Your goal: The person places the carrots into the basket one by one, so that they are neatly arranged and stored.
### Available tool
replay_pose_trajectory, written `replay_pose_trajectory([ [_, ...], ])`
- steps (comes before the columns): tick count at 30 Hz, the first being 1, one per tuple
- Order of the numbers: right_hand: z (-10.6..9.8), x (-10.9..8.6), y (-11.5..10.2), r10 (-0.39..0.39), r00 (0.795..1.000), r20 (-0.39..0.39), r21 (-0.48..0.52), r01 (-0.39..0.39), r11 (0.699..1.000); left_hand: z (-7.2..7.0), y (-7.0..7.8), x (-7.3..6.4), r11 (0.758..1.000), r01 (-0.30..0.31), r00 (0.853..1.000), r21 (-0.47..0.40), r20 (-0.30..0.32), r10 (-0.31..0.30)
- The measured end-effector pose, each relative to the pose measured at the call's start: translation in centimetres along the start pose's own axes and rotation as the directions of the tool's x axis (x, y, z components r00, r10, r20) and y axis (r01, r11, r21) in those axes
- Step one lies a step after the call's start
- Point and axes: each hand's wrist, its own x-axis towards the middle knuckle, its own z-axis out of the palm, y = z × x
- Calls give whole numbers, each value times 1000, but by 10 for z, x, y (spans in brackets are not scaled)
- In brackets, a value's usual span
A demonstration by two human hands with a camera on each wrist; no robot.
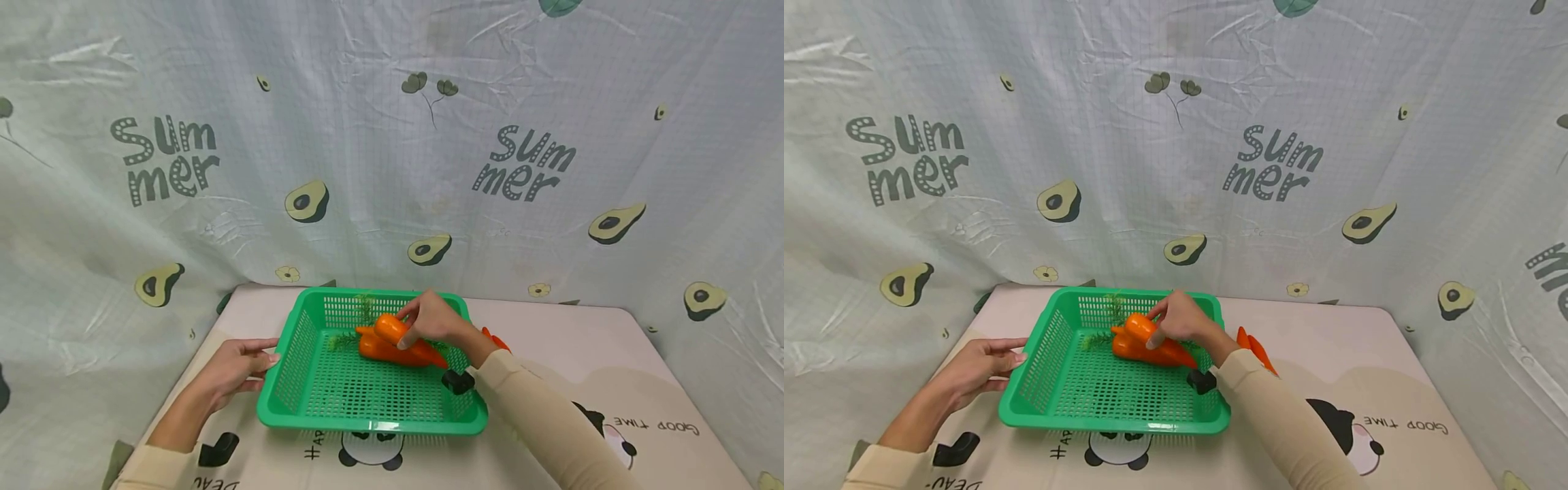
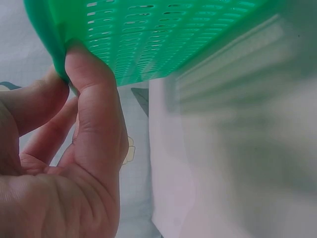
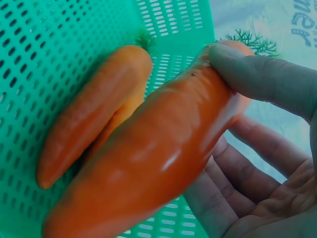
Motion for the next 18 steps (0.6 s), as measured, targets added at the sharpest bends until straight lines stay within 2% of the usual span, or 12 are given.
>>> replay_pose_trajectory([
  [11,13,5,4,24,1000,-1,-66,-24,998,1,-3,3,999,-21,1000,24,-4,21],
  [18,22,7,5,14,1000,8,-100,-13,995,2,-2,3,999,-25,1000,24,8,25],
])
